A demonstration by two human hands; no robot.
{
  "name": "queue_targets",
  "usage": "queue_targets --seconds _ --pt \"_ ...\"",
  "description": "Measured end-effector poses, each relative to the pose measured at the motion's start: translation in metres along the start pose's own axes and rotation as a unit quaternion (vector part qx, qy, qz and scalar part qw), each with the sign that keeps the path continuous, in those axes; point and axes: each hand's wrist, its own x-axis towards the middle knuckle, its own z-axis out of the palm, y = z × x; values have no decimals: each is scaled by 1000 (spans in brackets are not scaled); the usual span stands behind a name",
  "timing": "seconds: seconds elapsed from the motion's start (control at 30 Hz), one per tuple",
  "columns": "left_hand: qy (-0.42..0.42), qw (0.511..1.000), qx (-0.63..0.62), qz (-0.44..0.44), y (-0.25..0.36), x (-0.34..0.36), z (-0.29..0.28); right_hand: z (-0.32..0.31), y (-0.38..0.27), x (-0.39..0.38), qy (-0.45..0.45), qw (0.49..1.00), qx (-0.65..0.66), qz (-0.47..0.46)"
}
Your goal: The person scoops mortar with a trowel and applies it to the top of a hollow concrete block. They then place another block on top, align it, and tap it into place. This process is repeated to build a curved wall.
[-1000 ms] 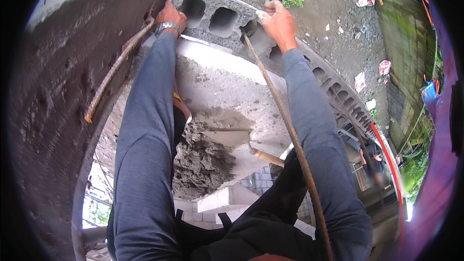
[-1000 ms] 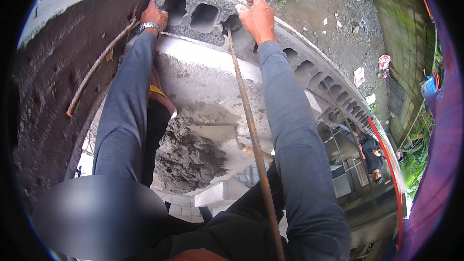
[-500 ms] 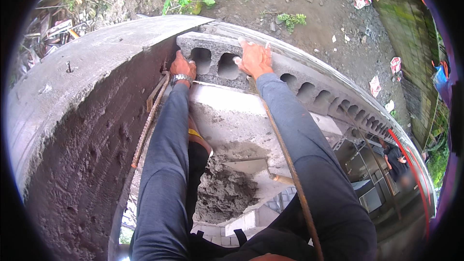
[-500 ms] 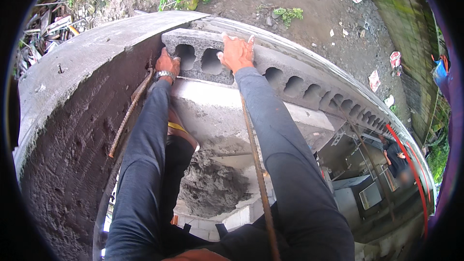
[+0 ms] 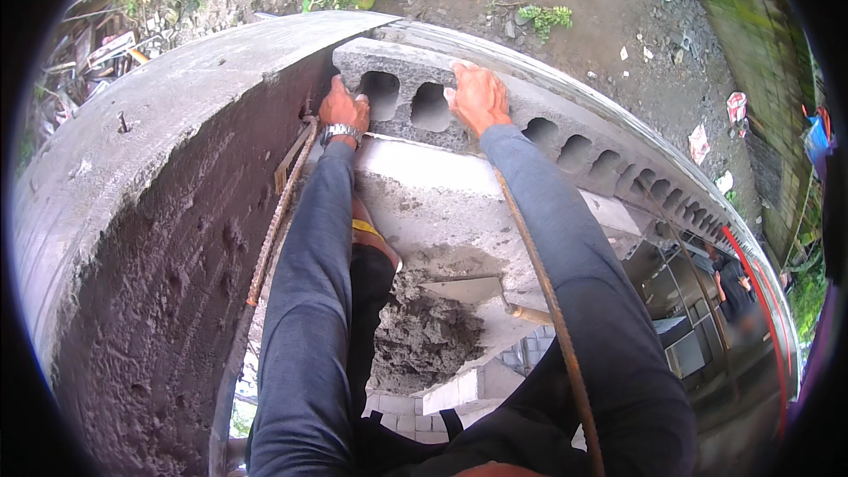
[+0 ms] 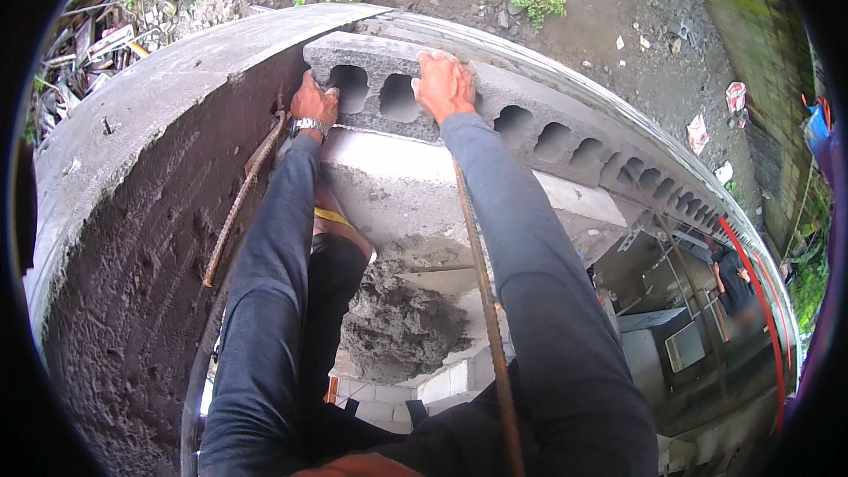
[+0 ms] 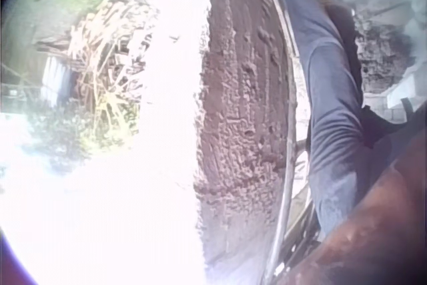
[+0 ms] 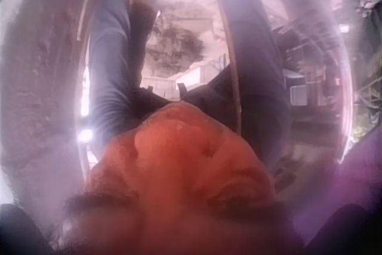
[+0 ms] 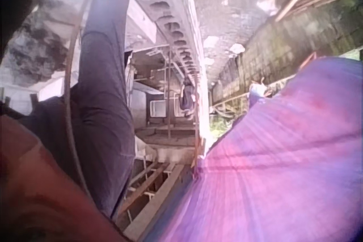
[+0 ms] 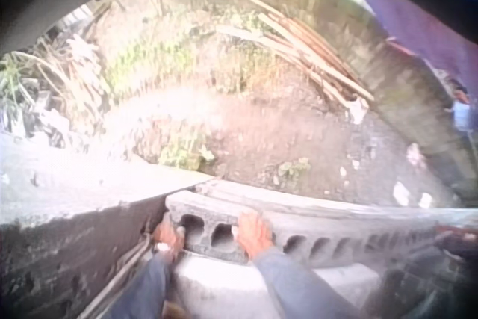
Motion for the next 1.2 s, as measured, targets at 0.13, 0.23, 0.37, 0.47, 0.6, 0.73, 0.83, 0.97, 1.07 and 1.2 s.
queue_targets --seconds 0.13,0.23,0.37,0.47,0.6,0.73,0.83,0.97,1.07,1.2 --pt "-12 1000 17 -1 1 -3 -4 -2 -2 -4 -27 1000 5 12" --pt "-22 1000 8 -18 -2 -4 1 -2 -1 -1 -21 1000 3 1" --pt "-2 1000 31 1 -2 -1 1 3 3 -1 -9 1000 18 0" --pt "2 1000 29 7 2 0 3 9 10 1 5 1000 25 -1" --pt "-18 999 29 -17 0 0 3 7 9 0 -4 1000 27 0" --pt "-15 999 27 -17 0 -2 3 6 10 -2 -15 999 42 14" --pt "-17 1000 11 -21 1 -2 5 6 12 -1 -18 999 31 20" --pt "-1 1000 -13 11 -2 -4 3 9 15 -1 7 1000 21 4" --pt "80 996 -23 34 0 -17 6 5 6 -1 -16 1000 18 9" --pt "238 963 -122 -12 31 -87 28 1 0 -1 -40 999 -17 13"
